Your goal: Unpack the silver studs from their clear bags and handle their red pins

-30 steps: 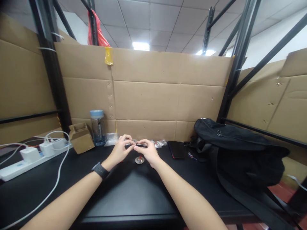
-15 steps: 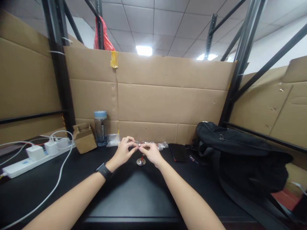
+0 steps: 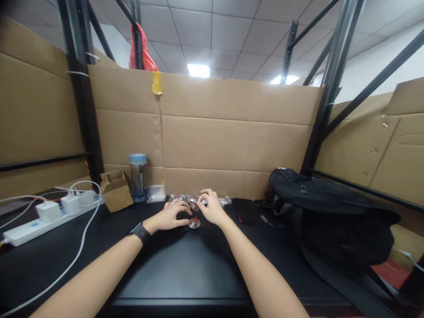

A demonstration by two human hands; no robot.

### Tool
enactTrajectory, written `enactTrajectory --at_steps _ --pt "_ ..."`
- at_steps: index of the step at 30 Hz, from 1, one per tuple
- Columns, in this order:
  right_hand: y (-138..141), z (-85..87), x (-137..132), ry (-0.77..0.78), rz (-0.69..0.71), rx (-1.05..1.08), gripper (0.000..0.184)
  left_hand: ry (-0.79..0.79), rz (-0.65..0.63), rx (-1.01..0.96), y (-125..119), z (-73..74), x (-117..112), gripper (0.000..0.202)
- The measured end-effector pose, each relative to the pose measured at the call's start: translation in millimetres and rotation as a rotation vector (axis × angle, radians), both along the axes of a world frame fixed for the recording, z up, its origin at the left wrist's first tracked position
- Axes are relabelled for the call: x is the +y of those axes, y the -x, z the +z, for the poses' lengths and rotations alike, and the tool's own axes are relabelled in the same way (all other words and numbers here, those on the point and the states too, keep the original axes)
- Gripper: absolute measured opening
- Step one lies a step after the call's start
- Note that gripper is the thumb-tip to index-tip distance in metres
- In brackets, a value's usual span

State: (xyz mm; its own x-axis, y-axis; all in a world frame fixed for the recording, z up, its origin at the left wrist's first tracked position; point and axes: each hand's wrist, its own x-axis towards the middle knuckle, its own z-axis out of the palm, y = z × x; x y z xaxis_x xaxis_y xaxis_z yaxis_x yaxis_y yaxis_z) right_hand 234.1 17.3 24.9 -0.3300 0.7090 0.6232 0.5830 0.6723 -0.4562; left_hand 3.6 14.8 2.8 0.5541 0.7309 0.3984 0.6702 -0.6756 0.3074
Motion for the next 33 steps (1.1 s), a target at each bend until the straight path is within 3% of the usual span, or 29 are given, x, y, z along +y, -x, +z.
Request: enactTrajectory --at_steps 2,5,8,11,15,19,23,27,33 --pt "-7.9 2.4 2.8 -0.011 -0.017 -0.052 0.007 0.009 0.006 -0.003 1.0 -0.3 1.8 0.036" --pt "-19.9 1.9 6.3 0.014 -0.021 -0.201 0.007 -0.037 0.067 0.012 8.7 3.2 7.5 0.031" --pt "-28.3 -2.9 9.4 0.057 -0.039 -0.340 0.010 -0.076 0.253 0.037 30.0 2.4 20.9 0.026" --pt "-31.3 -6.1 12.2 0.087 -0.016 -0.419 0.010 -0.088 0.470 0.079 60.2 -7.3 37.7 0.026" --pt "-31.3 -4.0 14.8 0.132 0.014 -0.423 0.012 0.008 0.613 0.178 89.1 -23.5 53.0 0.036" --pt "-36.2 -7.5 21.4 0.125 -0.039 -0.394 0.012 0.029 0.669 0.197 95.3 -29.0 57.0 0.043" --pt "-42.8 -20.7 31.0 0.160 -0.078 -0.395 0.029 -0.009 0.723 0.182 95.4 -26.0 55.7 0.038" --pt "-45.0 -29.6 36.3 0.239 -0.071 -0.402 0.032 -0.047 0.752 0.162 94.9 -23.0 54.1 0.035" --pt "-43.5 -24.8 35.8 0.185 -0.037 -0.374 0.030 -0.035 0.701 0.193 92.7 -22.9 52.8 0.034"
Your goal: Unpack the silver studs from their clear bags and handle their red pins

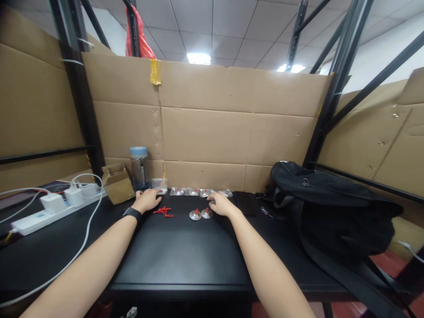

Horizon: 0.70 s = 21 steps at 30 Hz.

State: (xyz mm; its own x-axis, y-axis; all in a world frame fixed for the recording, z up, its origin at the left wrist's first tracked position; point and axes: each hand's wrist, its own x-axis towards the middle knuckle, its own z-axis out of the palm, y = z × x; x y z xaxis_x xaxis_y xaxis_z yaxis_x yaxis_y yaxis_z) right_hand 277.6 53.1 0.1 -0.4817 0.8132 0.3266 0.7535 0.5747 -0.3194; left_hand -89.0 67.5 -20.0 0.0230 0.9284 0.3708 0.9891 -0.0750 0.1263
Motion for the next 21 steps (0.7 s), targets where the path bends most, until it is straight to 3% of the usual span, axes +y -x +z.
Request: enactTrajectory --at_steps 9,15,21 --pt "6.5 15.5 -12.6 -0.039 0.055 0.015 0.024 -0.046 -0.021 0.016 -0.6 3.0 -0.8 0.030" --pt "5.3 16.4 -12.5 -0.026 0.043 -0.005 0.023 0.066 -0.007 0.012 -3.9 1.6 -0.1 0.041" --pt "3.6 18.8 -13.5 -0.031 0.033 -0.016 0.022 -0.004 0.028 0.027 -4.6 7.6 -5.0 0.035"
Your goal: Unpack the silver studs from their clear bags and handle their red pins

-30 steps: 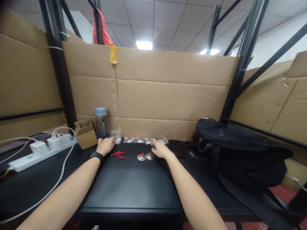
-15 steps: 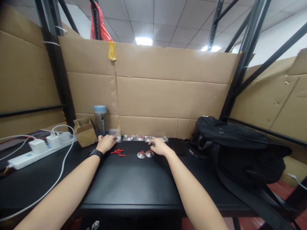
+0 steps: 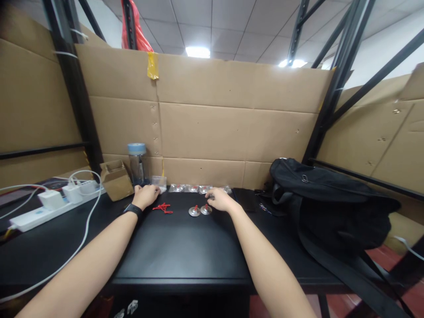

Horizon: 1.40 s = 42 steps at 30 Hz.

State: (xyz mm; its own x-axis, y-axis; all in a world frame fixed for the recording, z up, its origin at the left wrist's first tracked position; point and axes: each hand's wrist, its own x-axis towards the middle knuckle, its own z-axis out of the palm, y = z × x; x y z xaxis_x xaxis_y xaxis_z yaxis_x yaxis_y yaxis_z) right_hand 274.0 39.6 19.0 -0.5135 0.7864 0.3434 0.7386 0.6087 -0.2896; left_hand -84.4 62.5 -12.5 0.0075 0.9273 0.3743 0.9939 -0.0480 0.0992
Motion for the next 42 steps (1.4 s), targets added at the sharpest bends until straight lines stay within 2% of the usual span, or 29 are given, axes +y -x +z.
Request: enactTrajectory --at_steps 5,7,10,13,17,23,25,29,38,42 --pt "-0.8 5.0 -4.0 0.031 0.033 0.007 0.024 -0.205 -0.002 -0.017 -7.6 16.9 -10.4 0.035" --pt "-0.2 7.4 -6.5 0.105 0.085 0.010 0.027 -0.282 -0.063 -0.015 -16.4 25.0 -16.5 0.033" --pt "2.4 11.0 -11.6 0.215 0.157 0.004 0.031 -0.314 -0.213 -0.008 -38.9 33.0 -27.1 0.033" --pt "6.0 13.1 -16.0 0.252 0.183 -0.043 0.033 -0.250 -0.423 0.045 -69.7 32.3 -38.9 0.030" --pt "8.9 11.9 -16.8 0.181 0.114 -0.135 0.021 -0.168 -0.650 0.127 -104.4 24.6 -56.5 0.021" --pt "9.6 8.9 -14.8 0.144 0.082 -0.188 0.020 -0.210 -0.845 0.178 -117.7 21.1 -74.3 0.036" --pt "9.8 8.3 -14.3 0.130 0.062 -0.198 0.018 -0.204 -0.869 0.215 -119.1 20.6 -74.9 0.028" --pt "10.1 8.3 -13.9 0.113 0.004 -0.225 0.013 -0.225 -0.805 0.261 -123.2 16.6 -71.3 0.017" --pt "12.4 11.1 -20.1 0.057 -0.028 -0.258 0.014 -0.192 -0.747 0.249 -117.9 15.9 -67.4 0.020" --pt "12.7 12.8 -22.7 0.065 -0.015 -0.244 0.016 -0.204 -0.747 0.158 -114.1 17.2 -65.6 0.021"
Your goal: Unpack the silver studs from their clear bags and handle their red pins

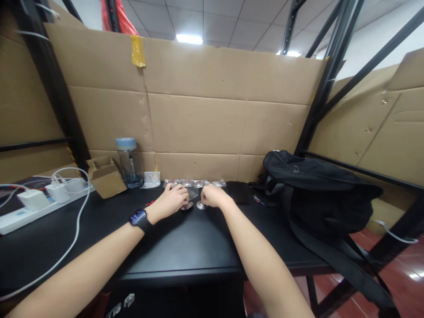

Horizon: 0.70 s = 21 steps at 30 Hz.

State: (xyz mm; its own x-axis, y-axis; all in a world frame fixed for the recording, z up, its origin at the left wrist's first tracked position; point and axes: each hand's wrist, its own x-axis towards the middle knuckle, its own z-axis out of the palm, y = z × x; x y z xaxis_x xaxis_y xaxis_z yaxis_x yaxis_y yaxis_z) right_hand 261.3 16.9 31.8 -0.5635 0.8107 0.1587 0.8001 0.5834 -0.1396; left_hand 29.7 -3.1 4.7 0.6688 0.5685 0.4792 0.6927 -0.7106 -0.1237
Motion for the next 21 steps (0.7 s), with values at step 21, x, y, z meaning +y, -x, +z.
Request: enactTrajectory --at_steps 21 --pt "8.4 18.1 -4.2 -0.277 -0.033 0.694 0.016 0.035 0.151 -0.294 12.3 0.3 10.4 0.022"
